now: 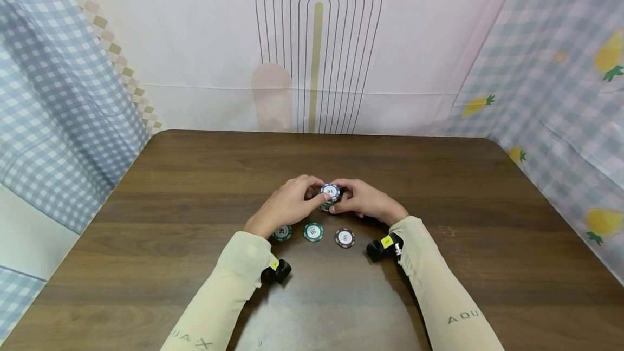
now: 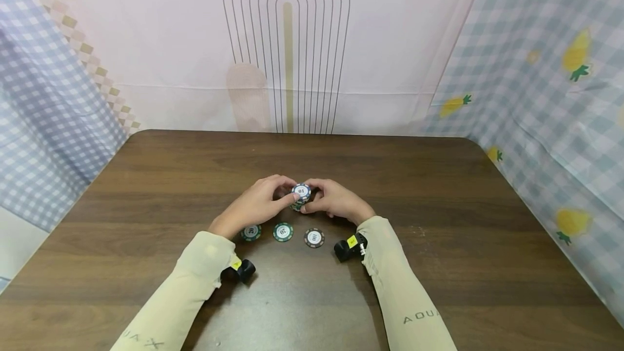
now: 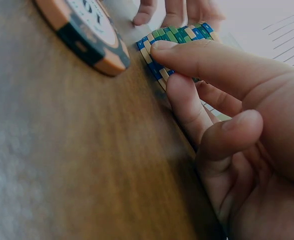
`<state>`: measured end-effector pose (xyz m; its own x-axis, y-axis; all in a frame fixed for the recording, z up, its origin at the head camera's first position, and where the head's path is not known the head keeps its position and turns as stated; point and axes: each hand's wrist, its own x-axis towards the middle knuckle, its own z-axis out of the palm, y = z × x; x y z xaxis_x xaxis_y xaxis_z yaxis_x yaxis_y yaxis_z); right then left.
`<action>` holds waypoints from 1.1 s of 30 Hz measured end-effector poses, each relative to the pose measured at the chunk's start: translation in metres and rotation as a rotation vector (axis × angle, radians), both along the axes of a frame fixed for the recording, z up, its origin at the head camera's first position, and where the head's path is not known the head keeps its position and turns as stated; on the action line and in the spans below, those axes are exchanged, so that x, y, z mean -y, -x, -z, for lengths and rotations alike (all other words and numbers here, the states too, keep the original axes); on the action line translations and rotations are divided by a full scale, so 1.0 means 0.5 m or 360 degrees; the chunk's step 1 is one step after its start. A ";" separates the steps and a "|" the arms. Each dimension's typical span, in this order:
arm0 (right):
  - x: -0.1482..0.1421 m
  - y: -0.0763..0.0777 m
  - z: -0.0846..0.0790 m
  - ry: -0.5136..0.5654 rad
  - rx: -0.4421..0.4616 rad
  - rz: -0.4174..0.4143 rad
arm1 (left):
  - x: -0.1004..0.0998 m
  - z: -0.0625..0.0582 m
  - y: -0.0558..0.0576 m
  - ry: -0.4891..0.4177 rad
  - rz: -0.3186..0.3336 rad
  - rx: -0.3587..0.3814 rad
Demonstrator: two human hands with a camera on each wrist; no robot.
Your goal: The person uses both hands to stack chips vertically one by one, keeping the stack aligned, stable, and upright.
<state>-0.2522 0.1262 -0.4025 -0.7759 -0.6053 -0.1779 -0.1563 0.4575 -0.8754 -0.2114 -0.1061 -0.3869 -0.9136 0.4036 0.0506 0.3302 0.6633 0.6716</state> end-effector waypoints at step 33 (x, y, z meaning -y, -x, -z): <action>0.002 -0.001 -0.001 -0.0045 0.0002 0.0006 | 0.105 -0.037 0.003 0.0251 0.0552 0.0475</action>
<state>-0.2518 0.1252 -0.4017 -0.7779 -0.5971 -0.1957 -0.1535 0.4826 -0.8623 -0.2129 -0.1587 -0.3685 -0.6890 0.6688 -0.2793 0.3584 0.6494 0.6707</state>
